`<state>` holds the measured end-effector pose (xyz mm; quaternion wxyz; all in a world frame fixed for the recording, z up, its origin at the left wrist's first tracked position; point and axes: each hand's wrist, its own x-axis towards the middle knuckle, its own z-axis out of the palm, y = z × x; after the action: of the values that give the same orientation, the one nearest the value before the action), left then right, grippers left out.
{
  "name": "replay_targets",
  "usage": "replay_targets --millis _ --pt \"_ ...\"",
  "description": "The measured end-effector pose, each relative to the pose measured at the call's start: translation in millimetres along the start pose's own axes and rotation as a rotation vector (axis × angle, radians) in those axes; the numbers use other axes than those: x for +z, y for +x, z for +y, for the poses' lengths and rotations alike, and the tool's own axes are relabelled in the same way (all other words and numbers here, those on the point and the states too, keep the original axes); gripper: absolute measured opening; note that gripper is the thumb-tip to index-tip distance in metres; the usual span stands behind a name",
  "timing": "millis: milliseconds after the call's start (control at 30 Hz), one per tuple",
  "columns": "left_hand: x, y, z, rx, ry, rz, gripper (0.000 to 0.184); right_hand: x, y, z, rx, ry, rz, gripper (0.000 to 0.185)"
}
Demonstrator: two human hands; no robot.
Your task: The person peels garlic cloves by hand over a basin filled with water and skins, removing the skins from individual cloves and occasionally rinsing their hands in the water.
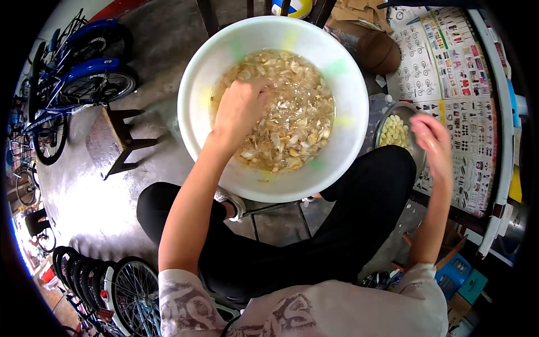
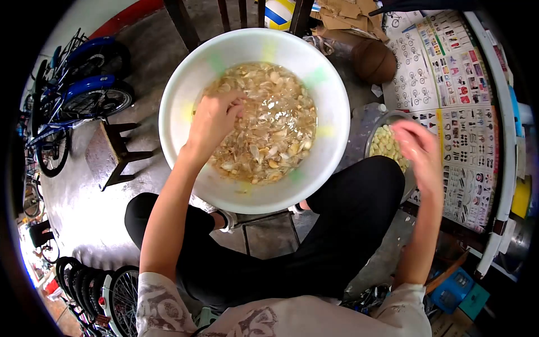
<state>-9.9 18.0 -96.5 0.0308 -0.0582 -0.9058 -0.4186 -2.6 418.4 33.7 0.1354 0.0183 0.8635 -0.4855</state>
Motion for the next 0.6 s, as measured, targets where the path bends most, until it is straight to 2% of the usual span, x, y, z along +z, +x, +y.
replay_targets --millis 33,67,100,133,167,200,233,267,333,367,433,500,567,600 --pt "1 -1 0 -0.021 0.037 -0.047 0.018 -16 -10 9 -0.001 -0.007 0.002 0.022" --pt "3 -2 -1 -0.019 0.031 -0.045 0.018 -27 -18 21 -0.051 -0.434 0.108 0.023" --pt "5 -5 -2 0.078 0.084 -0.075 0.017 -31 -25 30 -0.098 -0.859 0.215 0.025" --pt "6 -7 -1 0.177 0.134 -0.103 0.015 -22 -32 29 -0.443 -1.257 0.246 0.028" --pt "8 -10 2 0.184 0.123 -0.098 0.015 -6 -35 24 -0.444 -1.114 0.294 0.027" --pt "9 -14 8 0.225 0.109 -0.209 0.013 21 -34 10 -0.447 -0.97 0.34 0.027" --pt "12 -17 13 0.267 0.1 -0.323 0.011 44 -31 -3 -0.477 -0.881 0.262 0.025" --pt "17 -22 19 0.274 0.096 -0.326 0.011 67 -28 -14 -0.498 -0.786 0.185 0.024" --pt "28 -33 27 0.257 0.12 -0.555 0.01 110 -9 -24 -0.331 -0.329 -0.104 0.018" --pt "35 -37 29 0.261 0.127 -0.554 0.01 129 8 -26 -0.383 -0.292 -0.144 0.017" --pt "50 -48 28 0.291 0.393 -0.663 0.014 161 42 -28 -0.429 -0.19 -0.182 0.016" --pt "63 -57 18 0.346 0.497 -0.59 0.015 187 66 -23 -0.424 -0.117 -0.18 0.015" --pt "64 -59 17 0.414 0.594 -0.516 0.017 203 79 -12 -0.233 0.153 -0.273 0.013" --pt "59 -57 19 0.292 0.442 -0.544 0.018 202 79 -14 -0.239 0.157 -0.271 0.013"
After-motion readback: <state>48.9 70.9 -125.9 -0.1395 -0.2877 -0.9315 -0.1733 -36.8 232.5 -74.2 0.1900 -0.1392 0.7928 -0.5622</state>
